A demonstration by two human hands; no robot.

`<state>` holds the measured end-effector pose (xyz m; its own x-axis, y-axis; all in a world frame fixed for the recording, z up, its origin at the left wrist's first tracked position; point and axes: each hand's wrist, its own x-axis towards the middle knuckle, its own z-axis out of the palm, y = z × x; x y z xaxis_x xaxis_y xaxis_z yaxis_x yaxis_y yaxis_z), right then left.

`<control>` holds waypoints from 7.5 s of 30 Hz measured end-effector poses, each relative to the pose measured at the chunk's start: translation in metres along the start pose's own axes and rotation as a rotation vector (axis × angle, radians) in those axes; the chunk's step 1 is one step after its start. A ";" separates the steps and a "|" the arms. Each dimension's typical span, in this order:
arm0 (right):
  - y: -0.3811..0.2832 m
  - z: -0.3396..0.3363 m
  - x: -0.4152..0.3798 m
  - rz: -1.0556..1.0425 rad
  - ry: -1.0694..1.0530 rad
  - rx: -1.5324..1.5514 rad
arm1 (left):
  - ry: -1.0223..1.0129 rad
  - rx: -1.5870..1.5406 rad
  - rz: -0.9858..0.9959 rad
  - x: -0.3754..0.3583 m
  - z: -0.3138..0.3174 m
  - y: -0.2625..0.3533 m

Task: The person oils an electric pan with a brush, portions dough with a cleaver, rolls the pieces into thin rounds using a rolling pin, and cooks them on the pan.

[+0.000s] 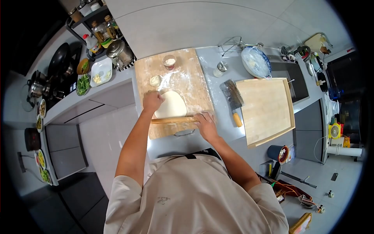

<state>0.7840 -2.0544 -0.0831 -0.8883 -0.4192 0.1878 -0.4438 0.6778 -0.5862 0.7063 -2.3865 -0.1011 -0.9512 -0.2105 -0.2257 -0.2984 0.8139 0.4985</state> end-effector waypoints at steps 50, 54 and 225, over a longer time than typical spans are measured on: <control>0.009 0.064 0.173 -0.036 -0.053 -0.255 | 0.439 0.207 0.068 -0.040 0.018 -0.050; 0.008 0.078 0.197 0.049 0.054 -0.237 | 0.494 0.202 0.012 -0.006 0.008 -0.056; 0.018 0.025 0.006 0.008 -0.337 -0.075 | 0.407 0.148 0.106 -0.158 0.030 -0.024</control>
<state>0.7735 -2.0595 -0.1123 -0.8084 -0.5809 -0.0948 -0.4555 0.7194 -0.5243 0.8657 -2.3567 -0.1025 -0.9382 -0.2939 0.1828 -0.2116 0.9050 0.3691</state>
